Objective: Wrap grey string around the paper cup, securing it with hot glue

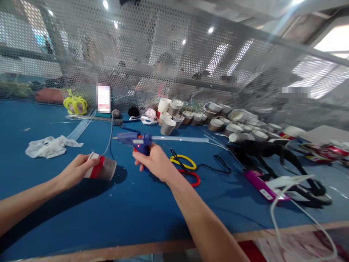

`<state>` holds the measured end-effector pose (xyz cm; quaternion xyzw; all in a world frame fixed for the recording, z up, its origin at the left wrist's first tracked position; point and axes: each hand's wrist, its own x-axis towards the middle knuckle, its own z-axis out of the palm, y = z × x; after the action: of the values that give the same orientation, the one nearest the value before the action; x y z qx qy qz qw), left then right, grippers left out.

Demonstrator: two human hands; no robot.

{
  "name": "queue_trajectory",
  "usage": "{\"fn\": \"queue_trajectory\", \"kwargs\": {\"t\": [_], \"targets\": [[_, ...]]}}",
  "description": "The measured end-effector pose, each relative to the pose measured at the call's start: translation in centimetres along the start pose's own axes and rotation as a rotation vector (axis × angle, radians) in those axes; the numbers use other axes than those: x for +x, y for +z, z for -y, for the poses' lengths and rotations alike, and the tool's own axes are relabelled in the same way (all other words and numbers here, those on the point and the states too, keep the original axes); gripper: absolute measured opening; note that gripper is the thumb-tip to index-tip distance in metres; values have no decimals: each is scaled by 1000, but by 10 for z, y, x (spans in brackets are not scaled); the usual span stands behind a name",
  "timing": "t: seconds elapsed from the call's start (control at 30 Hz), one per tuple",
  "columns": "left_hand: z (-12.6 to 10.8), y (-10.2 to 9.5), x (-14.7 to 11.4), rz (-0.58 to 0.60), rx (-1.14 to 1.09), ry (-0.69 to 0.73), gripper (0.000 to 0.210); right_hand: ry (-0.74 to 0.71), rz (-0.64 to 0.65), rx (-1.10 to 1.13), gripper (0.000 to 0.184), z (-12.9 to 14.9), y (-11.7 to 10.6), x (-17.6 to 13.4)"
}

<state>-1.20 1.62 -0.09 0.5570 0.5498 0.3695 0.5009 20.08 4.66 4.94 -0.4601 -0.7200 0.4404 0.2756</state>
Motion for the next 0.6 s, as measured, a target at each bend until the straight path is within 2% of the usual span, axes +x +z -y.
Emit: {"fn": "queue_trajectory", "kwargs": {"t": [0.13, 0.27, 0.47, 0.6], "targets": [[-3, -1, 1, -16, 25, -16, 25, 9, 68, -44, 18, 7, 8, -14], [-5, -2, 1, -35, 30, -25, 23, 53, 58, -197, 18, 9, 11, -21], [-3, -2, 5, -70, 24, -55, 23, -124, 18, -402, 20, 8, 18, -24], [-3, -2, 4, -68, 6, -63, 24, -136, -3, -525, 19, 9, 23, -25]]}}
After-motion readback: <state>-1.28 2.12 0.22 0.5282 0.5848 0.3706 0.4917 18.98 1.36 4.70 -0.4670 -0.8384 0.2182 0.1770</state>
